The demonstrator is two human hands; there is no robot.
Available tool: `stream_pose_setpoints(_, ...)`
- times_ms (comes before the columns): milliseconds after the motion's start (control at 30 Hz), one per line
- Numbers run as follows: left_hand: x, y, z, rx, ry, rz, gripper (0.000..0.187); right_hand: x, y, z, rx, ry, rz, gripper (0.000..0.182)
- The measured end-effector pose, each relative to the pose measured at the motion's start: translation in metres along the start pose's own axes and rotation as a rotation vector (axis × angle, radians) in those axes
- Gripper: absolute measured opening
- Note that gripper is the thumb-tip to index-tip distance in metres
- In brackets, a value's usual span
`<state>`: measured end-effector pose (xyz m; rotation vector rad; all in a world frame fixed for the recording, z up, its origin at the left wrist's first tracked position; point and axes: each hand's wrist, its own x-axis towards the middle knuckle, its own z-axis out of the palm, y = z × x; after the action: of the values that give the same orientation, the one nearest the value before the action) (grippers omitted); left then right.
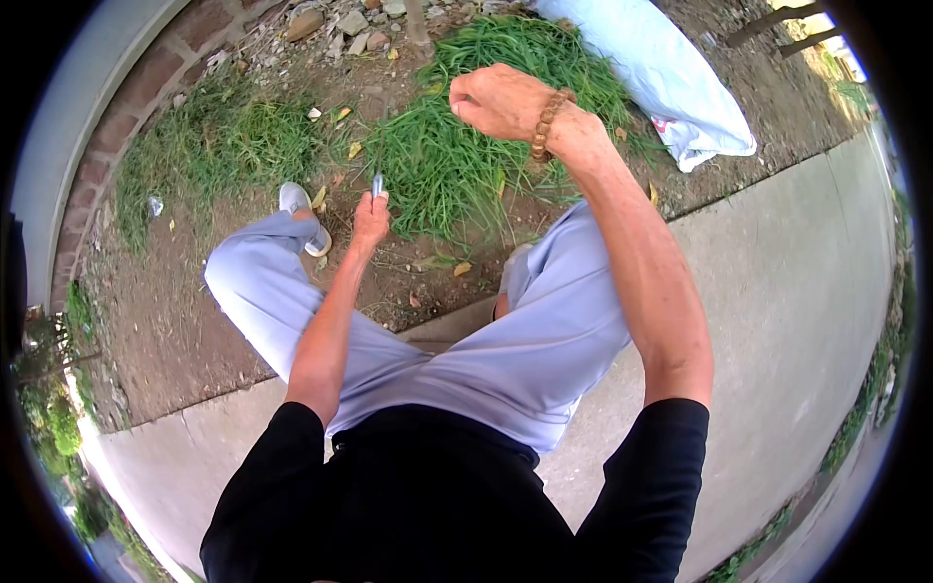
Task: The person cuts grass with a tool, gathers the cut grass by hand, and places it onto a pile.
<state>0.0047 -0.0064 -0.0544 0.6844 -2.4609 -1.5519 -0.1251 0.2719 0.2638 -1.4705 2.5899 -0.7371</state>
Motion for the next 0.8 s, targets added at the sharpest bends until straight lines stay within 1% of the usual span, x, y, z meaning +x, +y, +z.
stream_pose_setpoints(33,-0.004,-0.017,0.005,0.068,-0.098,-0.068,0.041,0.0,0.001,0.001,-0.006,0.001,0.0,0.023)
stream_pose_setpoints(100,-0.001,-0.067,0.005,0.209,-0.346,-0.168,0.031,0.0,-0.001,0.0,-0.016,0.001,0.002,0.023)
stream_pose_setpoints(133,-0.008,-0.059,-0.001,0.208,-0.348,-0.168,0.031,-0.001,-0.003,-0.001,-0.005,0.001,0.023,0.023)
stream_pose_setpoints(200,-0.017,-0.038,-0.019,0.357,-0.199,-0.132,0.043,0.0,-0.002,-0.001,0.007,0.006,0.043,0.022)
stream_pose_setpoints(233,-0.017,-0.023,-0.026,0.36,-0.199,-0.13,0.043,0.001,0.003,0.001,-0.021,0.029,-0.007,0.022)
stream_pose_setpoints(267,-0.016,-0.008,-0.033,0.399,-0.11,-0.111,0.043,0.001,0.006,0.003,-0.048,0.051,-0.057,0.022)
stream_pose_setpoints(333,-0.016,-0.001,-0.038,0.429,0.065,-0.048,0.042,0.001,0.002,0.003,-0.02,0.031,-0.031,0.022)
stream_pose_setpoints(367,-0.015,0.004,-0.037,0.427,0.066,-0.046,0.042,0.001,0.001,0.001,0.004,0.012,-0.003,0.021)
stream_pose_setpoints(433,-0.015,0.028,-0.037,0.264,0.158,-0.135,0.04,0.0,-0.002,0.0,0.0,0.018,-0.008,0.022)
stream_pose_setpoints(467,-0.011,0.032,-0.036,0.265,0.155,-0.135,0.04,-0.001,-0.002,-0.001,0.001,0.024,-0.016,0.022)
stream_pose_setpoints(533,0.001,0.038,-0.034,0.116,0.208,0.029,0.038,-0.003,-0.002,-0.001,-0.005,0.027,-0.012,0.022)
stream_pose_setpoints(567,0.001,0.039,-0.03,0.117,0.207,0.028,0.038,-0.002,-0.002,-0.001,-0.013,0.03,-0.012,0.022)
stream_pose_setpoints(633,-0.004,0.057,-0.019,-0.025,0.147,0.076,0.035,-0.002,0.0,0.0,-0.013,0.023,-0.013,0.022)
stream_pose_setpoints(667,-0.007,0.05,-0.009,-0.094,0.089,0.091,0.033,-0.001,0.001,0.001,-0.013,0.016,-0.015,0.022)
stream_pose_setpoints(700,-0.008,0.034,0.001,-0.043,0.022,0.044,0.036,0.0,0.002,0.002,-0.013,0.013,-0.02,0.022)
stream_pose_setpoints(767,-0.021,0.011,0.013,0.227,-0.042,0.078,0.04,0.001,0.004,0.003,0.003,0.004,-0.01,0.021)
stream_pose_setpoints(800,-0.026,-0.001,0.012,0.224,-0.041,0.078,0.04,0.001,0.003,0.003,-0.001,0.002,-0.011,0.021)
